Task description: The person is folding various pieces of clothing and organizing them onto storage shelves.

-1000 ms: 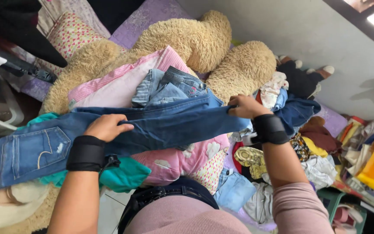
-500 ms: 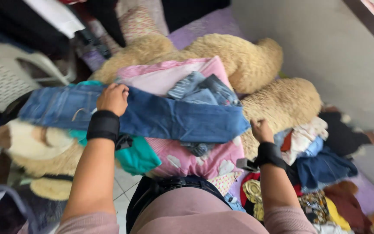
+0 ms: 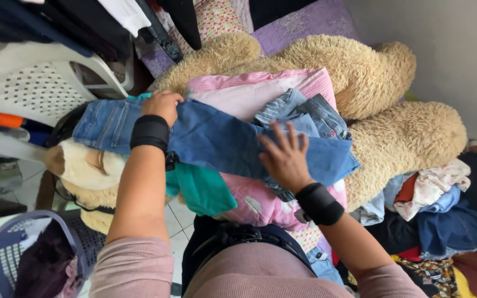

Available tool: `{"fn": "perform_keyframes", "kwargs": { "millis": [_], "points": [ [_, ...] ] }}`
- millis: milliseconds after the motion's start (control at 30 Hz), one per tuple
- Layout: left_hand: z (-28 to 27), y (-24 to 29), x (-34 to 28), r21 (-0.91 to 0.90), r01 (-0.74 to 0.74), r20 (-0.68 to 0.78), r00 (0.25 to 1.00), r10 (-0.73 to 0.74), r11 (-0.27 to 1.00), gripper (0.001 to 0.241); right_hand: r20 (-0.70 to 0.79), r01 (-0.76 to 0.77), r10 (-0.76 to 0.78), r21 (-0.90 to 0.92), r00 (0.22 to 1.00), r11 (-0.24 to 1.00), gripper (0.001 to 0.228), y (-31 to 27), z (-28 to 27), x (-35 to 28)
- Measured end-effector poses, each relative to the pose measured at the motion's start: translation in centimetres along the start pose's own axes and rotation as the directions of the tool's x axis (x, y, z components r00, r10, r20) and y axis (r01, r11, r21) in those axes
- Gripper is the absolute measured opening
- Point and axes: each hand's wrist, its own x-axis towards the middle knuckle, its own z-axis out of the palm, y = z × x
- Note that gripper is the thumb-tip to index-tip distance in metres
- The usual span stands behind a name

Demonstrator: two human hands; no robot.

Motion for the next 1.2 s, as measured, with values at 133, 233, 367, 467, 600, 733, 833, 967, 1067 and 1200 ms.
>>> {"fn": "perform_keyframes", "kwargs": {
  "millis": [133, 233, 367, 467, 600, 733, 833, 967, 1067, 1200],
  "points": [
    [0.2, 0.6, 3.9, 0.024, -0.094, 0.088, 0.992, 0.092, 0.995, 0.026, 0.131, 0.082, -0.075, -0.047, 0.989, 0.996, 0.053, -4.4, 3.7, 1.9],
    [1.6, 0.3, 7.0, 0.078, -0.218, 0.296, 0.937, 0.186, 0.973, 0.030, 0.269, 0.177, -0.167, -0.013, 0.949, 0.984, 0.057, -7.2, 6.1, 4.1],
    [4.7, -1.3, 9.6, 0.142, -0.363, 0.532, 0.813, 0.239, 0.921, 0.023, 0.382, 0.223, -0.265, 0.151, 0.885, 0.963, 0.067, -11.2, 9.8, 6.8],
    [4.9, -1.7, 11.1, 0.133, -0.441, 0.679, 0.693, 0.242, 0.888, 0.031, 0.430, 0.194, -0.278, 0.228, 0.859, 0.954, 0.073, -14.2, 12.7, 7.8],
    [4.2, -1.7, 12.7, -0.094, -0.501, 0.844, 0.418, 0.336, 0.860, 0.040, 0.523, 0.181, -0.257, 0.192, 0.813, 0.965, 0.085, -15.1, 16.0, 7.1],
    [1.4, -1.3, 12.9, -0.187, -0.492, 0.771, 0.463, 0.437, 0.851, 0.025, 0.549, 0.232, -0.266, 0.134, 0.792, 0.964, 0.086, -14.7, 16.7, 6.5],
    [1.9, -0.8, 13.9, -0.215, -0.488, 0.669, 0.558, 0.491, 0.846, 0.021, 0.582, 0.283, -0.290, 0.106, 0.760, 0.953, 0.082, -14.1, 16.9, 5.8],
    [3.1, -0.8, 13.9, -0.165, -0.473, 0.633, 0.622, 0.461, 0.865, 0.017, 0.624, 0.271, -0.298, 0.141, 0.722, 0.952, 0.078, -13.9, 17.2, 6.0],
    [5.8, -1.1, 12.6, -0.081, -0.504, 0.574, 0.682, 0.453, 0.860, 0.017, 0.591, 0.162, -0.268, 0.228, 0.761, 0.960, 0.078, -13.4, 15.9, 7.3],
    [2.8, 0.1, 8.1, -0.047, -0.530, 0.312, 0.797, 0.516, 0.847, 0.019, 0.458, -0.002, -0.091, 0.200, 0.884, 0.980, 0.071, -12.0, 12.1, 8.1]
  ]
}}
